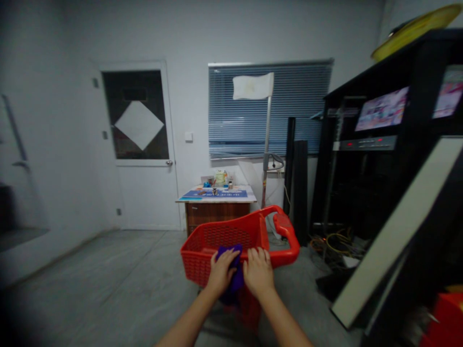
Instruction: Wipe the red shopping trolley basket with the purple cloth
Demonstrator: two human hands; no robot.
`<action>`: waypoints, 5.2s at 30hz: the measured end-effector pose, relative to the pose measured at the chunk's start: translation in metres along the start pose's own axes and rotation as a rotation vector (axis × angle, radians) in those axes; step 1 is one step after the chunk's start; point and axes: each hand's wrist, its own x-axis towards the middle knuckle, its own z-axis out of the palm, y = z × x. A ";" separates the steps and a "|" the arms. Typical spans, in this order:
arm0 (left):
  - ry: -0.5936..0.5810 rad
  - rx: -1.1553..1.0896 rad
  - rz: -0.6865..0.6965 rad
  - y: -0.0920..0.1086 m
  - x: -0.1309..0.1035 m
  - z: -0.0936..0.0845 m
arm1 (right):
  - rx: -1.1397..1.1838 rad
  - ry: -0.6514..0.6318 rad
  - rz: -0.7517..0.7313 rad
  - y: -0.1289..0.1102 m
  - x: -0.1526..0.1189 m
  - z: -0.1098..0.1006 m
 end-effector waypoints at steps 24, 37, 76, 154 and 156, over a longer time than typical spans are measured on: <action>0.032 0.001 0.016 -0.010 0.004 -0.005 | 0.035 0.013 0.004 -0.027 0.004 0.003; 0.020 0.059 -0.051 -0.008 0.004 -0.010 | -0.009 0.049 0.027 -0.009 -0.008 -0.007; -0.016 -0.011 0.025 0.007 0.001 -0.012 | 0.033 0.083 0.027 -0.014 -0.007 -0.002; -0.180 0.079 0.116 0.042 0.016 -0.015 | 0.026 0.119 0.000 0.033 -0.021 -0.021; -0.195 0.093 0.084 0.039 0.017 -0.018 | 0.028 0.111 -0.006 0.033 -0.021 -0.022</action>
